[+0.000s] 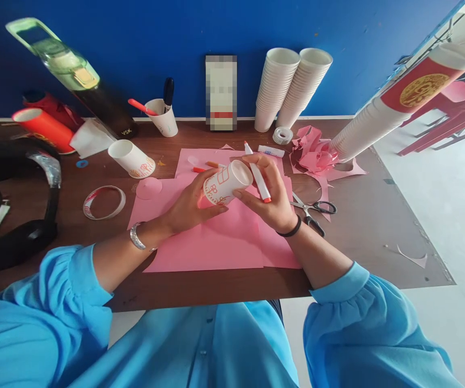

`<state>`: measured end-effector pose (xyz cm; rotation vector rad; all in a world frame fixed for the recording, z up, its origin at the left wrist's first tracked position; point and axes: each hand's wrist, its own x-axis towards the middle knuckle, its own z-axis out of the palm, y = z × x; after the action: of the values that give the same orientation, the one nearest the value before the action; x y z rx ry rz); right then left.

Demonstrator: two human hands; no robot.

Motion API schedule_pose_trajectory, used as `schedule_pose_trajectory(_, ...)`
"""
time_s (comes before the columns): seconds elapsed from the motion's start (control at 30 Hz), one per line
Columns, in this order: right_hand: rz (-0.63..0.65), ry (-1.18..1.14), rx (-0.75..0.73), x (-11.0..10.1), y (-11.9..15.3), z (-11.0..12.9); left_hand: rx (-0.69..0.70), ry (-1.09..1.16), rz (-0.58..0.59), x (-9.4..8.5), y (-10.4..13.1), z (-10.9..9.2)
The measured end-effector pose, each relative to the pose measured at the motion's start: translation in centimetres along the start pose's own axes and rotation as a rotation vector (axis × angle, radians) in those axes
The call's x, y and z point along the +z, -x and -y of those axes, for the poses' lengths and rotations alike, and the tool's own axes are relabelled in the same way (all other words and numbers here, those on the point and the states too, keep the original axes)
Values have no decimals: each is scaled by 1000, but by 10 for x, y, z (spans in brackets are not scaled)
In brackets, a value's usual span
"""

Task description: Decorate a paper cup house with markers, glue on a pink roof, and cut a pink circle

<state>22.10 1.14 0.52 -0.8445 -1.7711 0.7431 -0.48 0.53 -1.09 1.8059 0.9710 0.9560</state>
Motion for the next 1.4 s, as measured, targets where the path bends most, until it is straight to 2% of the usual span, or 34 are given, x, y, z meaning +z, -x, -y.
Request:
schedule_pose_trajectory(0.1,12,-111,5,1,-1,2,-26,23,-16,1,0,-3)
schedule_pose_trajectory(0.23,3,-101,-27,2,0,-2,-9,22,-53,3,-1,-1)
schedule_pose_trajectory(0.37,15,-144,6,4,1,-9,-63,-38,-63,3,-3,1)
schedule_pose_trajectory(0.6,-31,-154,32,5,0,-16,-35,126,42,1,-5,-5)
schedule_pose_trajectory(0.77,-12,-199,20,6,-2,-7,-107,-39,19,1,-6,-7)
schedule_pose_trajectory(0.93,8,-161,13,9,-3,2,-88,-93,20,0,-5,-8)
schedule_pose_trajectory(1.03,-57,-145,3,9,-2,4,-84,58,-5,-1,-5,-3)
schedule_pose_trajectory(1.1,-157,-110,-19,6,-1,7,-101,210,-31,-3,-5,0)
schedule_pose_trajectory(1.23,-343,138,-121,-5,0,20,-159,345,-72,-6,-6,3)
schedule_pose_trajectory(1.4,-315,266,-224,-10,4,37,-164,415,-64,-7,-4,5)
